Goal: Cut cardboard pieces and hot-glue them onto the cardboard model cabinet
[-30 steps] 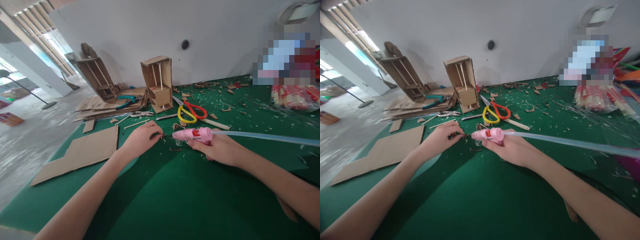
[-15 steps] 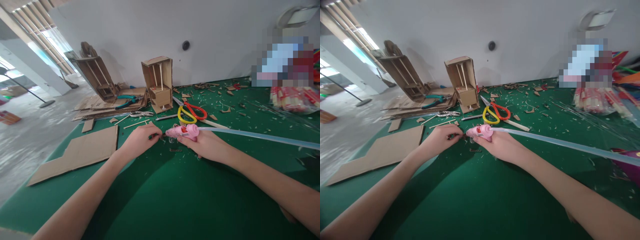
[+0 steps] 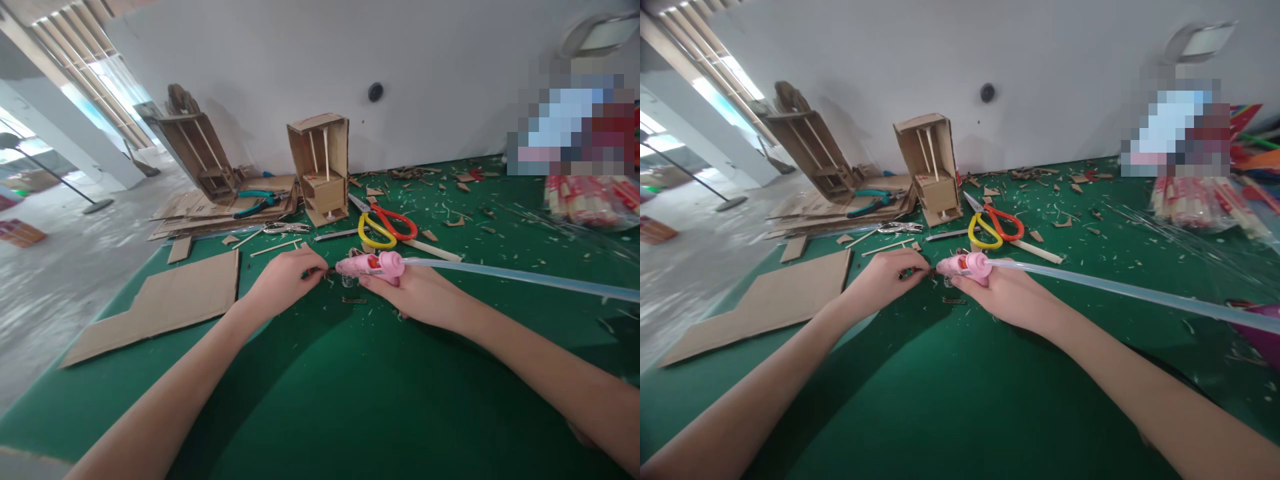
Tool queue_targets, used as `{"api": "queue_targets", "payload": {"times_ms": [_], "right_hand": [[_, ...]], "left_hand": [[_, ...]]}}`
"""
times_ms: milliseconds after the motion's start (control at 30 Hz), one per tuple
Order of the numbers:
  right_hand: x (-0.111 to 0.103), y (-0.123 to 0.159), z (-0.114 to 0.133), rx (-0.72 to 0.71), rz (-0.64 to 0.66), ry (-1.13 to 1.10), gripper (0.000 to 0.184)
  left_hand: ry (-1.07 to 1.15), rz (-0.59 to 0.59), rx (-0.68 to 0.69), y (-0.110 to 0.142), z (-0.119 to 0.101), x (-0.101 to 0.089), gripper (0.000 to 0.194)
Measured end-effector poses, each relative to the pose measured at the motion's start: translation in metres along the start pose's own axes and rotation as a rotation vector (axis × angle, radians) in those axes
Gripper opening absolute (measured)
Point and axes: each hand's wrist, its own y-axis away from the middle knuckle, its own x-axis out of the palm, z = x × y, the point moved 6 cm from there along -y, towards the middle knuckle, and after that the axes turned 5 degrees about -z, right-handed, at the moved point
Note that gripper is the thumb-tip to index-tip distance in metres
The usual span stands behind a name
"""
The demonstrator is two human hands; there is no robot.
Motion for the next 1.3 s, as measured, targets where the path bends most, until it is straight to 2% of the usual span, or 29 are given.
{"api": "queue_targets", "payload": {"times_ms": [400,600,800,1000,1300], "right_hand": [[0.0001,0.0031,-0.0033,0.052,0.014,-0.003,0.052],[0.0014,0.0007,-0.0010,-0.011,-0.017,0.034,0.052],[-0.0002,0.0040,-0.0027,0.073,0.009,0.025,0.050],[-0.0022,0.0057,0.0012,0.033,-0.004,0.027,0.046],[0.0006,0.0023,0.0010,0.085,0.043,-0.018,0.049]], "left_hand": [[-0.002,-0.014,-0.005,0.0011,0.0021,0.0009,0.018],[-0.046,-0.008,-0.041,0.0018,0.0010,0.0008,0.015],[-0.102,0.003,-0.065,0.0027,0.0011,0.0007,0.012],[-0.135,0.016,-0.093,0.0024,0.0031,0.0014,0.008],[-0.127,0.011,-0.121,0.0030,0.0056,0.0009,0.008]]}}
